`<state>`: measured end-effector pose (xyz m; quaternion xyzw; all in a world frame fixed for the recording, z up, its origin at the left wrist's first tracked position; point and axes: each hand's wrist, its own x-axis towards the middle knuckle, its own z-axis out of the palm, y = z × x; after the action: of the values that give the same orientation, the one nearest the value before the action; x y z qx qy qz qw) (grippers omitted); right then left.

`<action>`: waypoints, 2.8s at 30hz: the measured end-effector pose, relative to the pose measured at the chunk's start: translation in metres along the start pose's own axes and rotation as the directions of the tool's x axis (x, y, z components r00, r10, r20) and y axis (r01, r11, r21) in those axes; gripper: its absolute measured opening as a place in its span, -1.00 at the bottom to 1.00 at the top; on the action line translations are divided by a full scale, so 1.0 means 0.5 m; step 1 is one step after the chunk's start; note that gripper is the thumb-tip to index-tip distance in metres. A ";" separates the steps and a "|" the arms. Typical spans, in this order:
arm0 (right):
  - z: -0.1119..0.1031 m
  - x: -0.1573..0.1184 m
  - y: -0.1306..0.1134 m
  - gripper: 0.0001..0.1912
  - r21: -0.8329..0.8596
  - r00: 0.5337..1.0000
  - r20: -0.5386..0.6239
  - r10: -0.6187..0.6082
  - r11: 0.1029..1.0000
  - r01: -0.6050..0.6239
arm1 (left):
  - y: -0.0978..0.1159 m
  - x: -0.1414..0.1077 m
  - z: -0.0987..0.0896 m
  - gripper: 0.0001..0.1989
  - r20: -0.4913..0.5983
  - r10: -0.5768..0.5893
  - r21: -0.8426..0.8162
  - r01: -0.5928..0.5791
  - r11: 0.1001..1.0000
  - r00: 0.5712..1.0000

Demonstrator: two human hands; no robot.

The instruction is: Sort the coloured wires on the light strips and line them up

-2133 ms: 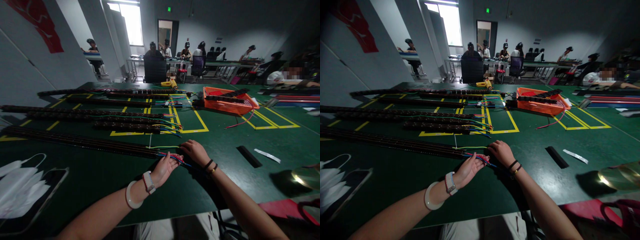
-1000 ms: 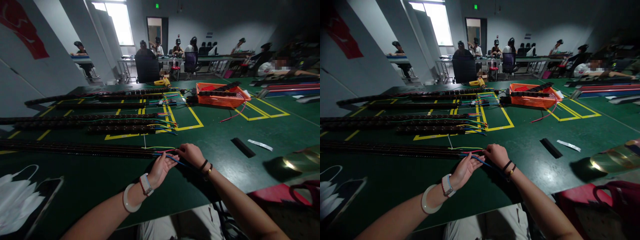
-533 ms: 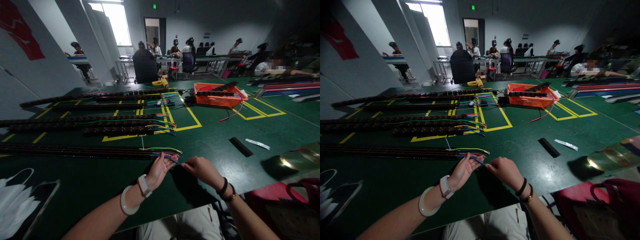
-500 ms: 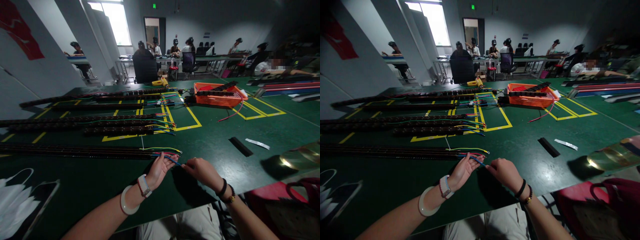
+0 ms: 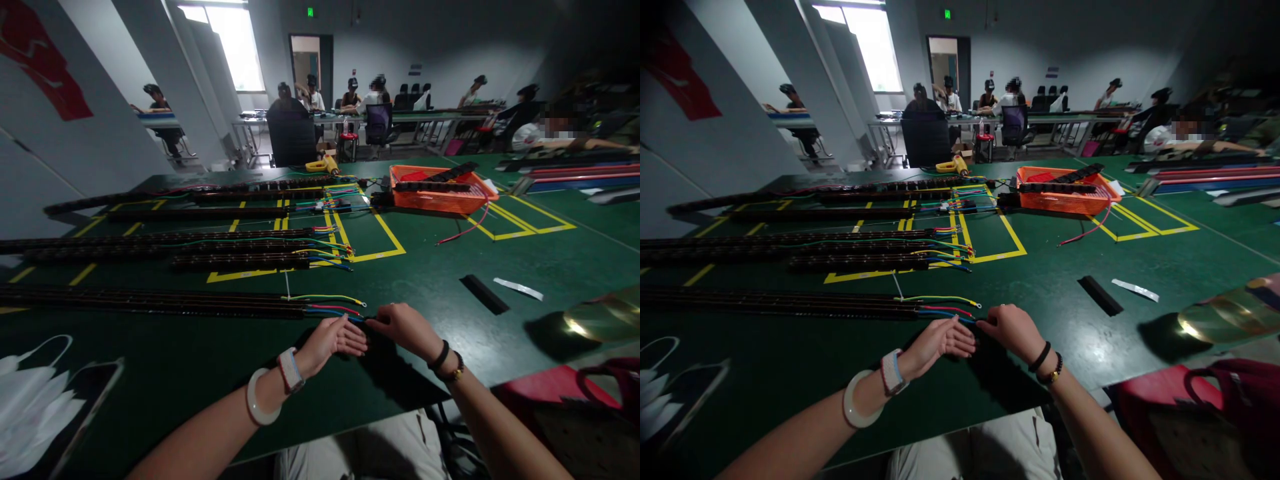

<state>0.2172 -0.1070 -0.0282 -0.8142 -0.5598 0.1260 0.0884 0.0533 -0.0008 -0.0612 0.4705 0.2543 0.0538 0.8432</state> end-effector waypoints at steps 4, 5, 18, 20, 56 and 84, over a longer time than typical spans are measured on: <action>0.020 0.003 -0.001 -0.62 0.005 0.999 0.055 -0.004 1.000 0.004 | -0.002 -0.005 0.007 -0.46 0.078 -0.016 0.145 0.005 0.989 0.997; 0.025 0.002 -0.003 -0.61 0.002 0.997 0.070 -0.008 1.000 0.008 | -0.003 -0.006 0.008 -0.47 0.088 -0.020 0.156 0.006 0.988 0.996; -0.004 -0.007 0.007 -0.61 -0.075 0.986 0.163 -0.024 0.996 0.036 | -0.011 -0.006 0.004 -0.46 0.191 -0.074 0.267 0.021 0.964 0.979; -0.026 -0.005 0.018 -0.60 -0.056 0.976 0.211 -0.050 0.996 0.063 | -0.010 -0.007 0.004 -0.46 0.192 -0.074 0.273 0.019 0.962 0.979; -0.001 0.166 -0.087 -0.75 -0.379 0.659 0.098 -0.746 0.584 0.718 | -0.007 0.002 0.001 -0.73 0.029 0.042 -0.109 -0.039 0.993 0.999; 0.031 0.066 -0.114 -0.73 -0.470 0.735 -0.084 -0.672 0.678 0.566 | -0.015 0.035 -0.020 -0.91 -0.293 0.141 -0.551 -0.287 0.784 0.946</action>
<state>0.1731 -0.0558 -0.0300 -0.5822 -0.8011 -0.1369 0.0215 0.0625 0.0082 -0.0782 0.2035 0.2679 0.2810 0.8988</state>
